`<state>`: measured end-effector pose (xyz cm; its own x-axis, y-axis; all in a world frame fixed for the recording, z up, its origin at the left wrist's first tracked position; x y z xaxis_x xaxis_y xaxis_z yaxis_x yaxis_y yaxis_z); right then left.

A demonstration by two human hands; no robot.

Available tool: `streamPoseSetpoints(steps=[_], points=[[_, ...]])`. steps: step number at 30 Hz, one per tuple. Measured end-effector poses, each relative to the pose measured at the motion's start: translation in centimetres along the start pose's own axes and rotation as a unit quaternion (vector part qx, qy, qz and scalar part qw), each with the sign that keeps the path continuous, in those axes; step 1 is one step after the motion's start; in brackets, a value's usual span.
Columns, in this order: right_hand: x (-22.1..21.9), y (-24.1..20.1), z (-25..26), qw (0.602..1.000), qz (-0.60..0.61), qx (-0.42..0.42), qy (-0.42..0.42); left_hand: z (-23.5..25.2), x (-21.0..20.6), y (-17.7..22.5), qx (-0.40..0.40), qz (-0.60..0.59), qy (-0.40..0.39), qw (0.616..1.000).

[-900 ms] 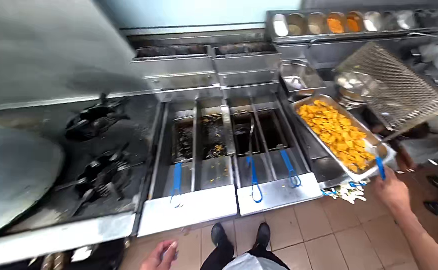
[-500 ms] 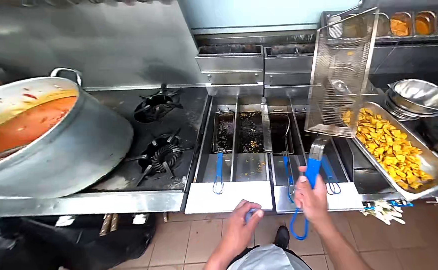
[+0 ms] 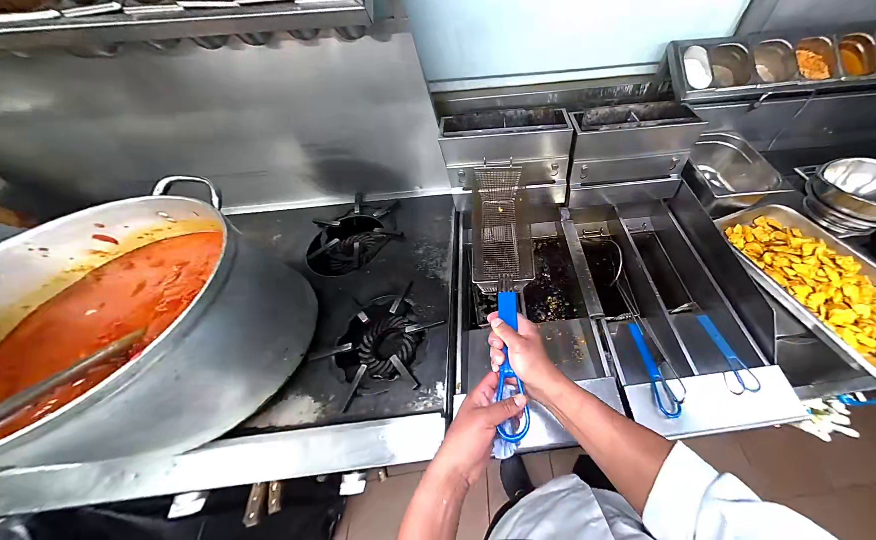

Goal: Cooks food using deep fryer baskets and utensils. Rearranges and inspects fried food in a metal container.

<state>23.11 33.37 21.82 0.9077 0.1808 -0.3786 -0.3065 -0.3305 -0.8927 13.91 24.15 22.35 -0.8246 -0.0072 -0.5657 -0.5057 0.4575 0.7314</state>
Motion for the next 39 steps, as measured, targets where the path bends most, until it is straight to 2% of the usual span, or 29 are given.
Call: streamPoseSetpoints(steps=[3, 7, 8, 10, 12, 14, 16, 17, 19, 20, 22, 23, 25, 26, 28, 29, 30, 31, 33, 34, 35, 37, 39], points=[[-1.1, 0.7, 2.6, 1.0, -0.017, -0.009, -0.005, 1.3, 1.8, 1.6, -0.002, -0.01, -0.009, 1.0], [-1.5, 1.6, 4.1, 0.998, -0.068, -0.002, 0.01, 3.9, 3.2, 1.7, 0.034, -0.19, 0.025, 0.981], [-1.3, 1.7, 3.9, 0.996, -0.091, 0.001, 0.01, 4.5, 3.3, 1.4, 0.052, -0.235, 0.011, 0.971], [-0.7, 1.9, 3.7, 0.993, -0.115, 0.023, -0.011, 5.5, 3.3, 1.0, 0.068, -0.285, -0.068, 0.954], [0.2, 2.1, 3.8, 0.991, -0.114, 0.045, -0.049, 6.1, 3.1, 1.2, 0.061, -0.266, -0.106, 0.956], [2.4, 1.8, 3.7, 0.978, -0.175, 0.062, -0.099, 6.5, 2.5, 1.4, 0.058, -0.217, -0.102, 0.969], [6.1, 0.7, 2.8, 0.934, -0.326, 0.075, -0.122, 6.8, 1.5, 0.9, 0.072, -0.17, -0.088, 0.979], [8.5, 0.1, 2.0, 0.904, -0.407, 0.08, -0.1, 6.9, 1.0, 0.4, 0.077, -0.155, -0.082, 0.981], [14.6, -1.0, 0.1, 0.824, -0.563, 0.063, 0.018, 7.3, 0.2, -0.3, 0.087, -0.156, -0.083, 0.98], [18.0, -1.6, -1.0, 0.77, -0.629, 0.043, 0.094, 7.6, -0.3, -0.6, 0.088, -0.173, -0.08, 0.978], [24.9, -1.6, -3.3, 0.679, -0.706, -0.047, 0.196, 8.3, -1.5, -0.8, 0.077, -0.215, -0.067, 0.971], [28.0, -1.1, -4.5, 0.663, -0.709, -0.115, 0.211, 8.6, -2.0, -0.6, 0.071, -0.223, -0.056, 0.971], [32.8, 0.7, -6.3, 0.671, -0.673, -0.248, 0.19, 8.6, -3.0, 0.0, 0.07, -0.16, -0.028, 0.984], [34.5, 1.7, -6.9, 0.695, -0.634, -0.29, 0.176, 8.3, -3.4, 0.0, 0.078, -0.087, -0.014, 0.993], [36.0, 2.9, -7.3, 0.782, -0.5, -0.326, 0.179, 7.2, -3.6, -0.6, 0.105, 0.101, 0.018, 0.989], [36.0, 3.3, -7.1, 0.83, -0.409, -0.33, 0.186, 6.6, -3.3, -1.2, 0.117, 0.213, 0.035, 0.97], [35.8, 3.4, -7.0, 0.868, -0.319, -0.326, 0.197, 6.0, -2.6, -1.8, 0.127, 0.344, 0.055, 0.929], [35.6, 3.4, -6.8, 0.889, -0.257, -0.317, 0.21, 5.5, -1.7, -2.5, 0.141, 0.485, 0.077, 0.86], [35.1, 3.1, -6.8, 0.902, -0.224, -0.297, 0.22, 4.7, -0.2, -3.8, 0.168, 0.683, 0.126, 0.7], [34.8, 2.9, -7.2, 0.9, -0.242, -0.288, 0.22, 4.4, 0.9, -4.3, 0.171, 0.738, 0.155, 0.634], [34.4, 3.0, -7.8, 0.894, -0.277, -0.276, 0.217, 4.1, 2.0, -4.6, 0.171, 0.77, 0.187, 0.585], [34.2, 3.6, -9.4, 0.871, -0.37, -0.24, 0.217, 3.6, 4.1, -4.3, 0.151, 0.788, 0.25, 0.542], [33.7, 4.2, -11.3, 0.845, -0.443, -0.2, 0.223, 3.3, 5.8, -4.3, 0.142, 0.781, 0.29, 0.534]])
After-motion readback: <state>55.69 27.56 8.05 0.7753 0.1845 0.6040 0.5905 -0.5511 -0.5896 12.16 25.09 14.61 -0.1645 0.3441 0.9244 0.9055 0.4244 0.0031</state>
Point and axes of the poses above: each hand's wrist, its own z-axis towards the middle knuckle, its own x-axis out of the back of the hand, y = z × x, the point moved 4 cm from there along z, towards the middle knuckle, and after that the axes turned 11 degrees about -z, right-handed, at the moved point
